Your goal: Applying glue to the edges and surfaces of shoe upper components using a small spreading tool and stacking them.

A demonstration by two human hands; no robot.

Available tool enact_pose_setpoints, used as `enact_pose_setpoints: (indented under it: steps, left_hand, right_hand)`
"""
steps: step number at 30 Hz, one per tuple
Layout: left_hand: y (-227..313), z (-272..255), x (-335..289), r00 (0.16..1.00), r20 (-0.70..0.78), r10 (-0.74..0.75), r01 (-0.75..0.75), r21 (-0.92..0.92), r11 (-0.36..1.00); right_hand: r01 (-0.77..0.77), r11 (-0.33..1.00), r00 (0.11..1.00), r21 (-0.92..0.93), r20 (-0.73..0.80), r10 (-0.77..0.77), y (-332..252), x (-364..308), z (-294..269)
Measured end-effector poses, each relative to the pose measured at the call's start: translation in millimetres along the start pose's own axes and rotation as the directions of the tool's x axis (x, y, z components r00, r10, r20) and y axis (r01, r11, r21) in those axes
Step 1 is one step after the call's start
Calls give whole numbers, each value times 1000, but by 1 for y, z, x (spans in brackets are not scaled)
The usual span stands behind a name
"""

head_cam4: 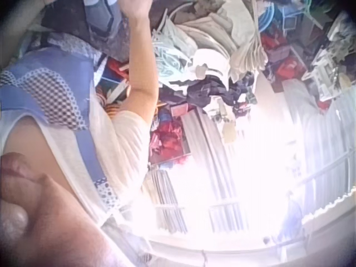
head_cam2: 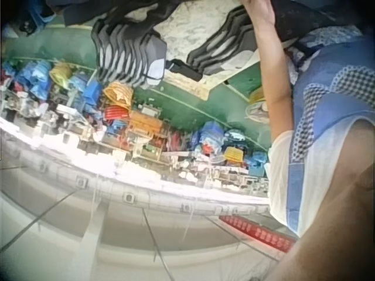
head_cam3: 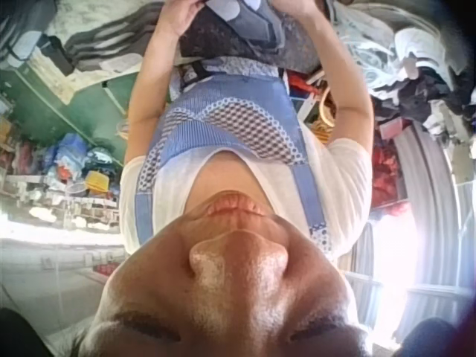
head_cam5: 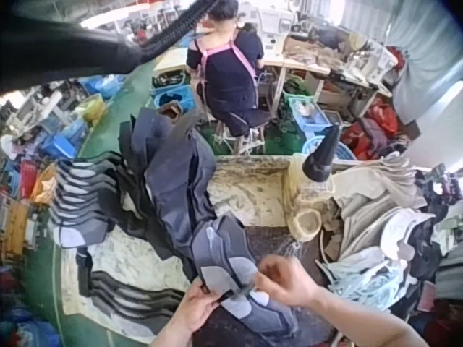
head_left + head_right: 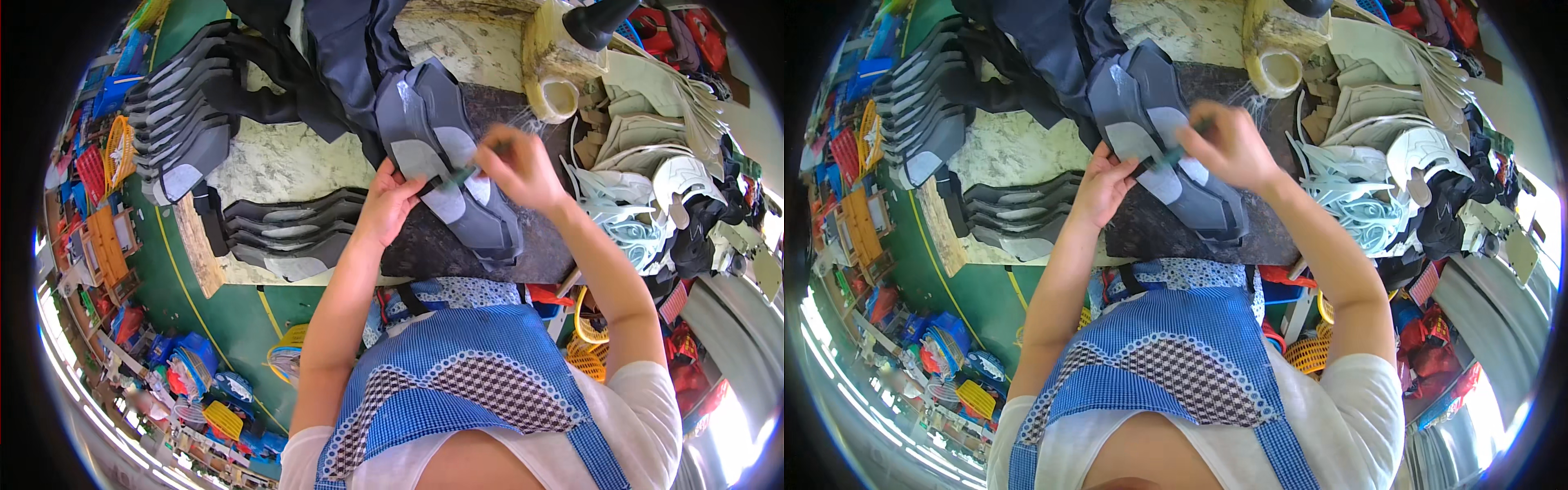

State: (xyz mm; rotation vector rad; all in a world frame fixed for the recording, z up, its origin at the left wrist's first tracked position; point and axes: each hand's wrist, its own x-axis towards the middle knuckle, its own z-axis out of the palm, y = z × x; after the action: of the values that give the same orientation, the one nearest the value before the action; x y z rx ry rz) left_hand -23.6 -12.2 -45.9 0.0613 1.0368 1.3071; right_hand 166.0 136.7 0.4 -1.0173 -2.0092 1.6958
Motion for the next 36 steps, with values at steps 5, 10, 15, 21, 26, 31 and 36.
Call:
enact_pose_setpoints:
  steps: [5,10,15,21,26,31,36]
  left_hand:
    - [13,15,-1,999,46,-11,9,26,1000]
    - [21,18,2,998,33,-60,58,49,997]
    - [22,13,11,987,20,-157,158,-34,987]
    - [17,18,3,997,36,-69,71,-55,996]
    - [-4,23,-25,991,41,124,-115,-174,978]
    - [4,-6,-106,891,-227,393,-441,-222,870]
    - [37,-38,-192,752,-321,575,-658,-409,632]
  right_hand:
    - [-186,982,972,46,-140,190,22,-72,-35]
    - [-105,969,994,-224,-66,92,2,-72,-16]
    - [-207,960,966,189,-113,231,-30,-55,-8]
    - [193,941,974,-276,-60,-218,-28,-62,12]
    - [96,779,993,-620,118,-29,-35,-38,6]
    - [262,560,959,-786,276,-61,-34,-24,12]
    - [140,969,872,-204,489,-24,-90,-48,59]
